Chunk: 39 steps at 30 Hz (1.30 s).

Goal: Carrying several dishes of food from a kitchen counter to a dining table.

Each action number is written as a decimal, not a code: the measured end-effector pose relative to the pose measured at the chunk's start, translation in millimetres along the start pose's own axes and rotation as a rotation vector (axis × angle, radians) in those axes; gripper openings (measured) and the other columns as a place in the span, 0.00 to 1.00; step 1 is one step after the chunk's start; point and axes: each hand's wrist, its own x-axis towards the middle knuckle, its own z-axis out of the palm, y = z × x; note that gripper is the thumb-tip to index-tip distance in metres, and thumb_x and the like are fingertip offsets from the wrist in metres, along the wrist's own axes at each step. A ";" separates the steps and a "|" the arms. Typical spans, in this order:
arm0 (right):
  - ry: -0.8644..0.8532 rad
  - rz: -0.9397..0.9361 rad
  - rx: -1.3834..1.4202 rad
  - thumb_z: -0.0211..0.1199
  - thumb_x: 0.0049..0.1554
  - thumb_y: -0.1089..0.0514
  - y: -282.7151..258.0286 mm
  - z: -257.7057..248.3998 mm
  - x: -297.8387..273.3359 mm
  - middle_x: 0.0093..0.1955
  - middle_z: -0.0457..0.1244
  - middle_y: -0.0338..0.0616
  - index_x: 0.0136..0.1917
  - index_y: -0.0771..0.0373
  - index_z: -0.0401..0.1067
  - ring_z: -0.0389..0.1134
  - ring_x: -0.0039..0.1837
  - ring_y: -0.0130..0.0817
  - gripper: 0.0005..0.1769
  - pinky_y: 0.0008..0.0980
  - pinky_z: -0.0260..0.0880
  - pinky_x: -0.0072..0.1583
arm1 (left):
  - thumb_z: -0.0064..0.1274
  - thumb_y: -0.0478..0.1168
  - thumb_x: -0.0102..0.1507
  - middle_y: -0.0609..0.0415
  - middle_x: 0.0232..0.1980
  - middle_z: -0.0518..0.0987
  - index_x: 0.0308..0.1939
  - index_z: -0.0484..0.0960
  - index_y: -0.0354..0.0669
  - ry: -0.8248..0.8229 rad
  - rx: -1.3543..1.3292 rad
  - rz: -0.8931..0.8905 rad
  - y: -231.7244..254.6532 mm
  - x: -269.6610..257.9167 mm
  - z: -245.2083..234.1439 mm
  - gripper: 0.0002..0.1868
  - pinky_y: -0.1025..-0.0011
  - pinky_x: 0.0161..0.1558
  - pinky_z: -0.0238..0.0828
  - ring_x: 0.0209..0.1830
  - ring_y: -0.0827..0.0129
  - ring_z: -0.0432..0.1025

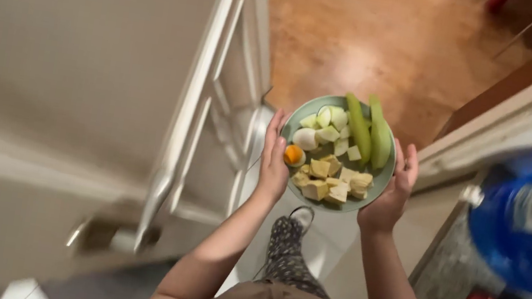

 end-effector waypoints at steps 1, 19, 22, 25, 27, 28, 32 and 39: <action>-0.008 -0.019 -0.007 0.49 0.64 0.43 6.9 -2.2 26.1 0.85 0.44 0.61 0.84 0.68 0.32 0.49 0.83 0.48 0.47 0.43 0.50 0.80 | 0.31 0.51 0.75 0.39 0.81 0.59 0.81 0.50 0.37 -0.005 -0.016 0.014 -10.7 26.8 9.8 0.34 0.63 0.78 0.46 0.81 0.55 0.54; 0.188 -0.083 -0.103 0.39 0.68 0.48 46.5 -43.7 443.6 0.84 0.47 0.56 0.82 0.66 0.37 0.49 0.83 0.43 0.37 0.41 0.49 0.80 | 0.36 0.61 0.71 0.37 0.81 0.54 0.80 0.47 0.36 -0.212 -0.265 -0.140 -138.1 428.7 200.9 0.43 0.61 0.77 0.47 0.80 0.54 0.53; 0.194 -0.142 -0.146 0.41 0.67 0.47 52.8 -51.2 521.4 0.84 0.46 0.57 0.82 0.67 0.39 0.49 0.83 0.44 0.37 0.42 0.49 0.80 | 0.37 0.60 0.71 0.37 0.81 0.55 0.80 0.49 0.35 -0.250 -0.287 -0.123 -166.9 504.0 236.5 0.43 0.61 0.77 0.46 0.80 0.54 0.53; 0.223 -0.177 -0.138 0.43 0.65 0.47 54.6 -53.7 601.8 0.84 0.46 0.56 0.82 0.66 0.39 0.49 0.83 0.44 0.39 0.42 0.49 0.80 | 0.36 0.59 0.71 0.38 0.81 0.56 0.80 0.50 0.34 -0.314 -0.284 -0.091 -187.6 584.1 273.8 0.42 0.61 0.78 0.46 0.80 0.54 0.53; 0.298 -0.163 -0.117 0.44 0.64 0.47 54.1 -55.0 654.3 0.83 0.48 0.57 0.82 0.67 0.40 0.50 0.82 0.45 0.40 0.42 0.50 0.79 | 0.37 0.58 0.71 0.38 0.81 0.55 0.80 0.49 0.34 -0.371 -0.303 -0.100 -199.1 633.3 298.8 0.42 0.61 0.78 0.45 0.81 0.55 0.52; 0.298 -0.182 -0.113 0.44 0.64 0.47 50.7 -55.9 685.7 0.83 0.48 0.57 0.82 0.67 0.40 0.50 0.82 0.45 0.40 0.42 0.50 0.79 | 0.37 0.58 0.71 0.38 0.81 0.55 0.80 0.49 0.34 -0.386 -0.308 -0.086 -199.5 663.6 316.5 0.42 0.61 0.78 0.45 0.81 0.55 0.52; 0.409 -0.172 -0.124 0.43 0.63 0.48 50.2 -72.9 769.4 0.82 0.48 0.57 0.81 0.67 0.40 0.51 0.81 0.45 0.39 0.43 0.50 0.78 | 0.37 0.58 0.70 0.40 0.81 0.55 0.80 0.45 0.33 -0.474 -0.308 -0.180 -217.0 743.7 372.1 0.43 0.62 0.77 0.45 0.81 0.56 0.51; 0.473 -0.206 -0.156 0.41 0.64 0.51 47.5 -134.1 922.9 0.82 0.48 0.57 0.81 0.68 0.40 0.50 0.81 0.46 0.37 0.42 0.50 0.78 | 0.39 0.60 0.70 0.39 0.81 0.54 0.80 0.44 0.32 -0.554 -0.372 -0.195 -300.1 865.8 485.4 0.45 0.61 0.78 0.45 0.81 0.55 0.51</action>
